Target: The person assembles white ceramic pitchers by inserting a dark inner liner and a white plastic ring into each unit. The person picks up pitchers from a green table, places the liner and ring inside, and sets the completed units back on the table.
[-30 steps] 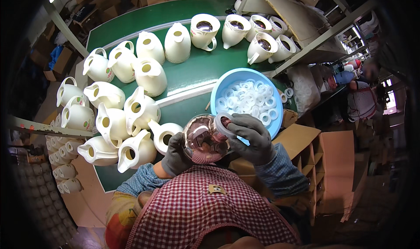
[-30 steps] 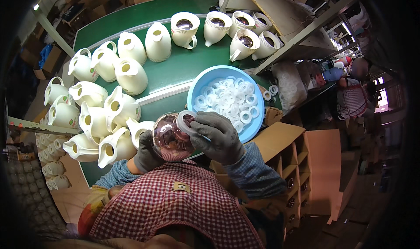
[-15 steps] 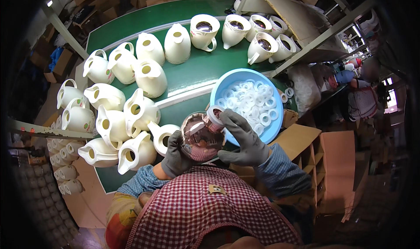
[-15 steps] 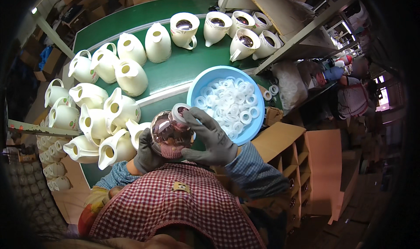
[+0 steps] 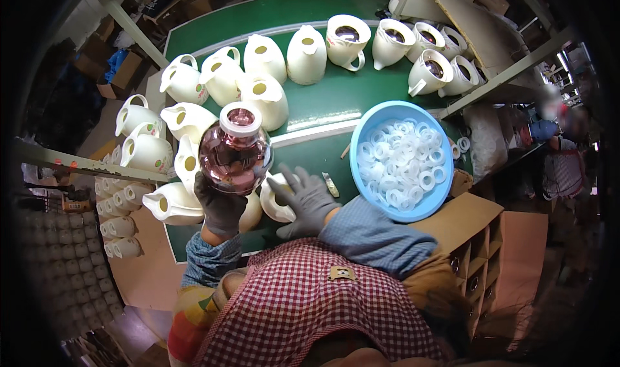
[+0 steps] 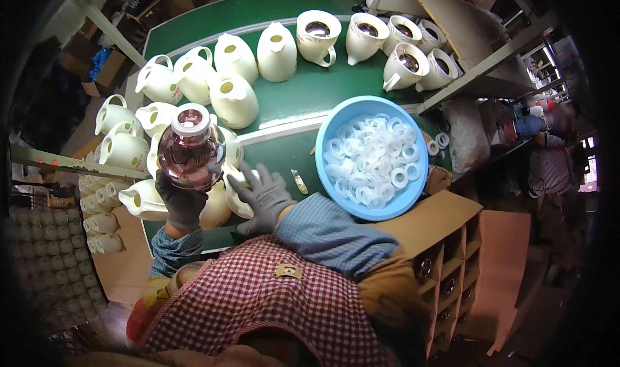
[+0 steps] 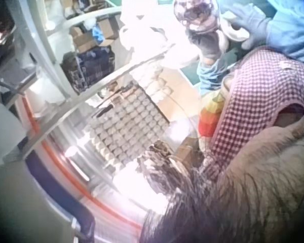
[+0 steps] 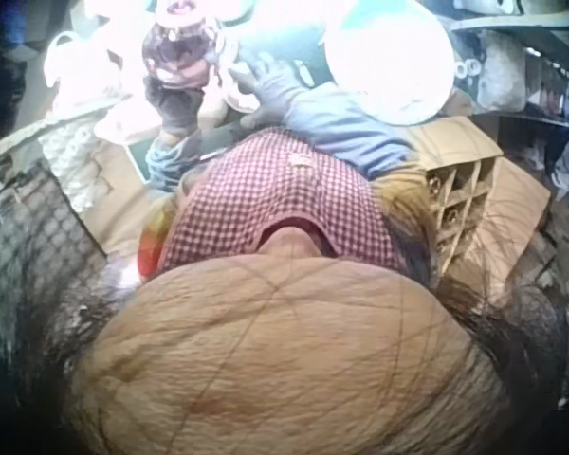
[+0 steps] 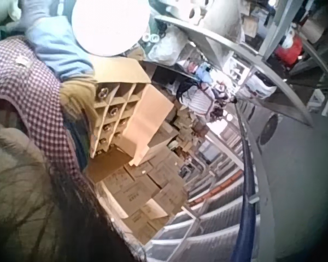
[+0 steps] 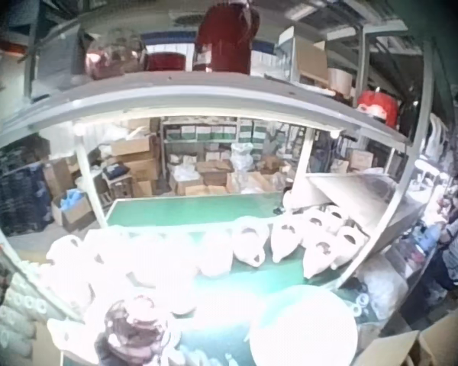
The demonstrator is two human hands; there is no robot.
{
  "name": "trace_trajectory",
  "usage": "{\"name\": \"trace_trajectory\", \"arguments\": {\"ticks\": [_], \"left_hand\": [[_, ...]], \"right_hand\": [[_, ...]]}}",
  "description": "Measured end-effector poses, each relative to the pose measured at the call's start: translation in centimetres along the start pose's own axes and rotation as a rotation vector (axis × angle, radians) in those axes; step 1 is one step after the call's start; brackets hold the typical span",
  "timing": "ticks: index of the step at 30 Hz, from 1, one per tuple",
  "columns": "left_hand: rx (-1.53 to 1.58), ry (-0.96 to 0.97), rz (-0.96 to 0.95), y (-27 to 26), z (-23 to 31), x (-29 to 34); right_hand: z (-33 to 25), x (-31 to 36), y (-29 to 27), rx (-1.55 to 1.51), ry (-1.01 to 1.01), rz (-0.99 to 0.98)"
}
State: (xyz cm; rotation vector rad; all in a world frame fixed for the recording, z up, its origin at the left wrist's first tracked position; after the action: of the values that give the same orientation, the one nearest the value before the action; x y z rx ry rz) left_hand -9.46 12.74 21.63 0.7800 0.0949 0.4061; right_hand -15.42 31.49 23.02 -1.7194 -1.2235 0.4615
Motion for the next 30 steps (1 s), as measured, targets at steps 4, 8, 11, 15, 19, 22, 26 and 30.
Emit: {"name": "trace_trajectory", "arguments": {"ticks": [4,8,11,15,19,22,26,30], "left_hand": [[0.012,-0.024,-0.011,-0.9,-0.6,0.0],[0.023,-0.024,-0.040,-2.3,-1.4,0.4],[0.004,-0.016,-0.054,-2.3,-1.5,0.4],[0.010,-0.141,-0.141,-1.4,-2.3,0.5],[0.017,-0.315,-0.306,1.3,-4.7,0.9],[0.057,-0.461,-0.397,2.8,-7.1,1.5],[0.109,-0.546,-0.373,2.8,-9.2,2.0],[-0.666,-0.274,-0.629,3.2,-9.6,2.6]], "right_hand": [[2.2,-2.0,6.7,0.099,-0.045,0.067],[5.6,1.6,-1.9,-0.337,0.028,0.218],[9.2,8.6,-10.6,-0.776,0.036,0.449],[12.3,20.2,-20.5,-0.081,-0.100,0.815],[14.3,24.7,-22.0,-0.853,-0.038,1.184],[12.4,22.5,-19.1,-0.998,-0.126,1.151],[8.5,17.7,-14.1,-1.017,-0.205,0.882],[5.9,15.4,-9.8,-0.779,-0.338,0.675]]}}
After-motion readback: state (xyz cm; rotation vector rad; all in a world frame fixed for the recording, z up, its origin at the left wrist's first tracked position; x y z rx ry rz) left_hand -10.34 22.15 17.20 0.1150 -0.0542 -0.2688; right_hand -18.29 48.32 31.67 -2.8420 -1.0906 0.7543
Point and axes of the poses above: each hand's wrist, its own x-axis away from the middle knuckle, its own y-axis out of the palm, z = x × y, the point moved 5 cm from there along -x, towards the middle knuckle, and after that the axes turned 7 degrees about -x, right-handed, at the moved point
